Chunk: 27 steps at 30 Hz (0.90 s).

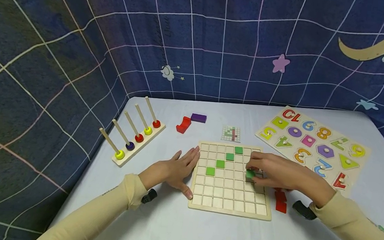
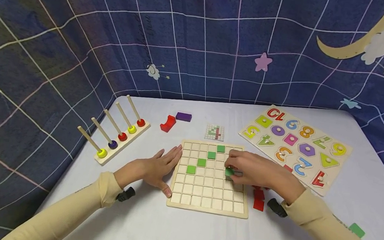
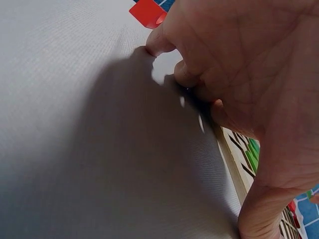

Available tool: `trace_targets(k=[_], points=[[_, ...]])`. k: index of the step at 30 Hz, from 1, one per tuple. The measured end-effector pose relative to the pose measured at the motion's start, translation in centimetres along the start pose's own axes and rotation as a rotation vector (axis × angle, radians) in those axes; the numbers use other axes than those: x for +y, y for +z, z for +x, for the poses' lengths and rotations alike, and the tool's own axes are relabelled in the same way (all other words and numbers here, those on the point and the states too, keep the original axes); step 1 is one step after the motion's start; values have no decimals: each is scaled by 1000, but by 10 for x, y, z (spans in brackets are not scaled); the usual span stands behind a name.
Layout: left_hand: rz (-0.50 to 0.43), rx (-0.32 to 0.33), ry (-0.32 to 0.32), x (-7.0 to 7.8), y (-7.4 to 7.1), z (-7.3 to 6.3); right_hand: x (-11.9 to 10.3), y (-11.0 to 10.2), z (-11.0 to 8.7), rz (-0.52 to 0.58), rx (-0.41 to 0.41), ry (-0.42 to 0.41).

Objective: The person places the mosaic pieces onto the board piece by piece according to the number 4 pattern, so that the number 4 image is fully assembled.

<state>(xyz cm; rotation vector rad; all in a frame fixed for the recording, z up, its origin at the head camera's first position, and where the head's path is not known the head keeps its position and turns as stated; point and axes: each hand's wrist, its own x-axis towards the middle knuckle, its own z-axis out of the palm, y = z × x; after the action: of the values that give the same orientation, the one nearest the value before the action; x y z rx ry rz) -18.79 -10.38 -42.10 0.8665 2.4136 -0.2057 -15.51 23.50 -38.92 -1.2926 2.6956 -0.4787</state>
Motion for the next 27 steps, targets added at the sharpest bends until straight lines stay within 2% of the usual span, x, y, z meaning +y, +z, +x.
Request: trace_targets(k=[8,18,22,25,26,27], points=[[-12,3,1,1,3,-1,-15,16,37,27,-4,-99],[-15,-1,0,3,5,-2,-33,32,71,42,-26,-110],[-16,11,8,-2,9,4,-38,35,82,60,-46,-106],[-4,26,20,-7,14,9,-42,40,89,41,-79,-100],[-5,18,18,-6,10,6,-44,41,90,28,-88,-96],[-2,27,27,-8,12,8,-45,43,92,13,-94,-92]])
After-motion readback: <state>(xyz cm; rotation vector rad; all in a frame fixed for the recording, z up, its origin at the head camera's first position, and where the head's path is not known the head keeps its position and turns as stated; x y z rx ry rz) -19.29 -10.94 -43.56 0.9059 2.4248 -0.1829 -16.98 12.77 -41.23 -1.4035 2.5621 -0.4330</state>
